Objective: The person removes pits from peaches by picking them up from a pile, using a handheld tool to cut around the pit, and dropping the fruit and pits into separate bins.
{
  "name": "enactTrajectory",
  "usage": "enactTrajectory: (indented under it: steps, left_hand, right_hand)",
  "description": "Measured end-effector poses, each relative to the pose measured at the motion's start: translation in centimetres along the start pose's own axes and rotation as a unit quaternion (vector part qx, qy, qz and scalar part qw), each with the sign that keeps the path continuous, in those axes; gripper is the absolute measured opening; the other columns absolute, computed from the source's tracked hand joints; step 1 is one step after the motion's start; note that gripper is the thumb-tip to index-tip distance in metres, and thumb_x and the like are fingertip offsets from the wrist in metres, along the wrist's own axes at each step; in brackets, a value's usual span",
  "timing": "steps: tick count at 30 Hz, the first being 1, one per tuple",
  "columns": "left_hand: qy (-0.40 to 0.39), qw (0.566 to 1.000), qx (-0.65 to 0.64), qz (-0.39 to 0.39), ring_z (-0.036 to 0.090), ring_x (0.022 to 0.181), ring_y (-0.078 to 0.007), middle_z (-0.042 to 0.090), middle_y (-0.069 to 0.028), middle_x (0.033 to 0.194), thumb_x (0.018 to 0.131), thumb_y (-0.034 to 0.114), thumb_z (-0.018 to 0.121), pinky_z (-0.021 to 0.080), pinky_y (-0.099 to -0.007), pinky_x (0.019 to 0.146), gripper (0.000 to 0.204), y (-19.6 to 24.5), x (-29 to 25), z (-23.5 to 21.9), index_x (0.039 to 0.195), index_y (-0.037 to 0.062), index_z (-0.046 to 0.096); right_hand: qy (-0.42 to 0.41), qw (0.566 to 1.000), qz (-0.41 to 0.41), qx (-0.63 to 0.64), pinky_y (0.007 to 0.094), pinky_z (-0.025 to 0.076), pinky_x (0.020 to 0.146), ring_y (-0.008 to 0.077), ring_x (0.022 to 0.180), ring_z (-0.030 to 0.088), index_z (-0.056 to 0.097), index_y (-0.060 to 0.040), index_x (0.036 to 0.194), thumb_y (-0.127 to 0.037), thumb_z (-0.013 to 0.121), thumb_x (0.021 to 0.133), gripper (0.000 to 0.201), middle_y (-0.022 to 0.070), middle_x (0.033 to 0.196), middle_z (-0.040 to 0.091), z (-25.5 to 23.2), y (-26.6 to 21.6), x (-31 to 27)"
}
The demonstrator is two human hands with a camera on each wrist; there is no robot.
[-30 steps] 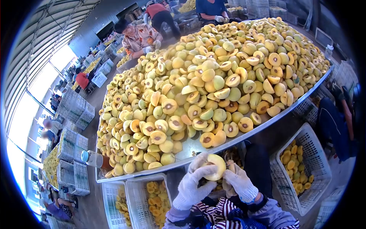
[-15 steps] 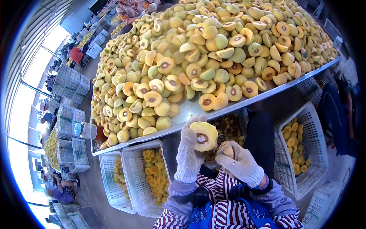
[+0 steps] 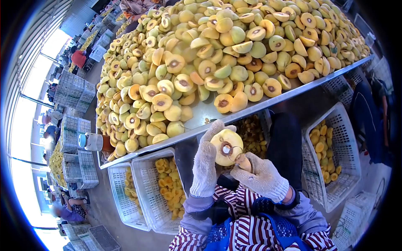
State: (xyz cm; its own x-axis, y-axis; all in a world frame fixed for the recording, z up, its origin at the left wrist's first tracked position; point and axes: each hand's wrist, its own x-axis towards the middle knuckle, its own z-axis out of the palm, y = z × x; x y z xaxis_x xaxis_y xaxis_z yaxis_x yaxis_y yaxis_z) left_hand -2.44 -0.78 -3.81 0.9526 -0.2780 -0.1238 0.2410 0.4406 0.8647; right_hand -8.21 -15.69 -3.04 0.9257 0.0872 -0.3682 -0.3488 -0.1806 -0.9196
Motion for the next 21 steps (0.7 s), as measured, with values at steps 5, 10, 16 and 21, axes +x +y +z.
enactTrajectory:
  steps: [5, 10, 16, 21]
  left_hand:
    - [-0.032, 0.999, 0.022, -0.012, 0.060, 0.117, -0.0254, 0.057, -0.0217, 0.132, 0.093, 0.062, 0.055, 0.048, -0.0364, 0.102, 0.086, 0.2, -0.2, -1.0, 0.143, -0.0061, 0.041]
    - [-0.040, 0.997, 0.060, -0.041, 0.061, 0.116, -0.0247, 0.059, -0.0187, 0.130, 0.094, 0.055, 0.059, 0.049, -0.0358, 0.100, 0.074, 0.3, -0.4, -0.9, 0.137, -0.0052, 0.049]
    - [-0.061, 0.936, 0.347, -0.002, 0.065, 0.107, -0.0162, 0.066, -0.0085, 0.122, 0.080, 0.005, 0.073, 0.050, -0.0307, 0.094, 0.046, -1.1, -0.4, -1.1, 0.124, 0.0042, 0.063]
    - [-0.018, 0.975, 0.221, -0.024, 0.066, 0.104, -0.0211, 0.067, -0.0119, 0.114, 0.099, 0.033, 0.057, 0.052, -0.0336, 0.092, 0.042, -0.7, -0.8, 0.3, 0.123, -0.0007, 0.061]
  right_hand:
    - [0.016, 1.000, -0.011, -0.008, 0.0398, 0.054, 0.068, 0.0377, 0.080, 0.069, 0.060, -0.0069, 0.107, -0.038, 0.073, 0.086, 0.040, 0.0181, 0.085, 0.068, -0.2, 0.3, -0.1]
    - [0.124, 0.989, -0.083, -0.013, 0.0387, 0.054, 0.062, 0.0364, 0.073, 0.070, 0.058, -0.0100, 0.113, -0.033, 0.075, 0.086, 0.040, 0.0160, 0.083, 0.069, 0.4, 0.4, -0.5]
    - [0.194, 0.939, -0.229, -0.164, 0.0371, 0.054, 0.055, 0.0329, 0.064, 0.068, 0.058, -0.0152, 0.119, -0.028, 0.077, 0.084, 0.042, 0.0113, 0.078, 0.068, 0.4, 0.8, 0.3]
    - [0.119, 0.963, -0.152, -0.187, 0.0384, 0.054, 0.056, 0.0333, 0.064, 0.068, 0.060, -0.0135, 0.110, -0.031, 0.074, 0.085, 0.034, 0.0121, 0.074, 0.067, 0.2, 0.1, 0.2]
